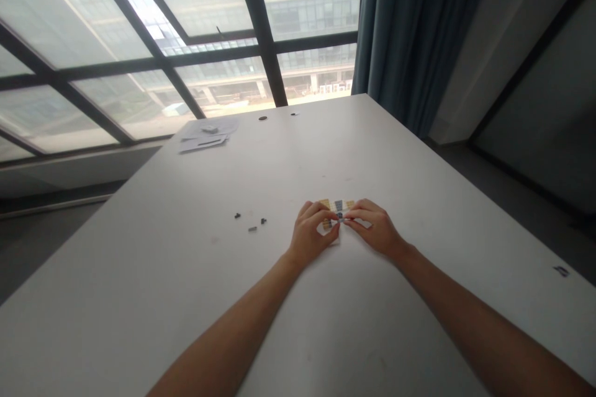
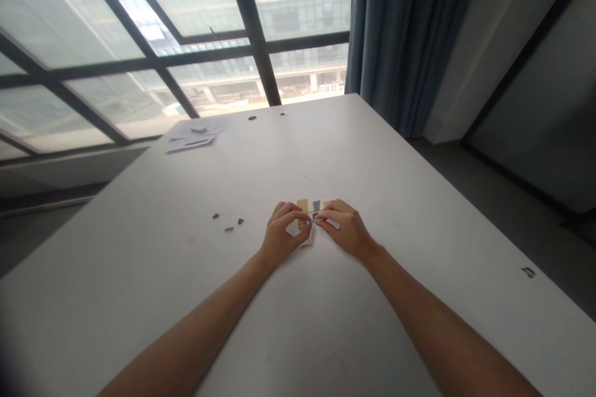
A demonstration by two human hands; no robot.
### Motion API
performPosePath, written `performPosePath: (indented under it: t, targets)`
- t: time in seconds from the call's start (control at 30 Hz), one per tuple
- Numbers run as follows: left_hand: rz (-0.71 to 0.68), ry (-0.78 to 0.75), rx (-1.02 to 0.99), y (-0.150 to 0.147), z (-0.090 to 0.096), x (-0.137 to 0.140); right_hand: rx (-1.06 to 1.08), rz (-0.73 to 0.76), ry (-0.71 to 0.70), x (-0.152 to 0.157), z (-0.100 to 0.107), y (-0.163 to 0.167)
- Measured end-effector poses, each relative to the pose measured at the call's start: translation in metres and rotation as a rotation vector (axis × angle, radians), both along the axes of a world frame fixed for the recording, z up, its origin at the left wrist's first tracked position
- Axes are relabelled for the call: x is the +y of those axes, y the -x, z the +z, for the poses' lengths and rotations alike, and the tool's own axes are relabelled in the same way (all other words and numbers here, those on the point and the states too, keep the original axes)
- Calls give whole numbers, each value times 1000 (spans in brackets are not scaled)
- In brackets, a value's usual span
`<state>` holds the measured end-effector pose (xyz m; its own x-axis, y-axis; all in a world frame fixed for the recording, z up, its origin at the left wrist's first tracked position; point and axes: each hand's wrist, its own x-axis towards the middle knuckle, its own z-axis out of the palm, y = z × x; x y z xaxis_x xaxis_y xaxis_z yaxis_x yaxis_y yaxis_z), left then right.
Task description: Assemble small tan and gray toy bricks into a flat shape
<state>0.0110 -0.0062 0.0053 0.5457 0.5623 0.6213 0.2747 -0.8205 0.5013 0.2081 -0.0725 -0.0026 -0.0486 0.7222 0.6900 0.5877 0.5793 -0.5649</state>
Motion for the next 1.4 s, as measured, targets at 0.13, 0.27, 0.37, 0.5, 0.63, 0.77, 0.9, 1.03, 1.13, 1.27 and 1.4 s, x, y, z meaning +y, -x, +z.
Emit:
performPosePath:
  t: [0.13, 0.27, 0.37, 0.5, 0.63, 0.77, 0.9, 1.03, 1.13, 1.27, 1.4]
  targets:
    - [-2, 6, -16, 0, 1, 0, 8, 8, 2, 1, 0, 0]
    - [0, 5, -22, 0, 1, 0, 6, 1, 2, 1, -1, 0]
    - [-4, 11, -22, -1, 0, 0, 4, -4, 16, 2, -3, -2]
    - [-2, 24, -13, -1, 0, 0, 6, -4, 29, 2, -3, -2]
    - [1, 26, -14, -1, -1, 1, 17, 0, 28, 2, -1, -2]
    - [-6, 28, -22, -1, -1, 1, 16, 1, 30, 2, -1, -1]
    - [-6, 26, -23, -1, 0, 1, 16, 4, 28, 2, -3, -2]
    - [-4, 25, -26, -1, 0, 1, 23, 2, 31, 2, -4, -2]
    - [1, 26, -28, -2, -1, 2, 27, 2, 32, 3, -4, -2]
    - [-3, 20, -28, -1, -1, 2, 31, 5, 35, 3, -4, -2]
    - [-5, 23, -28, -1, -1, 2, 35, 7, 44, 2, -4, -2]
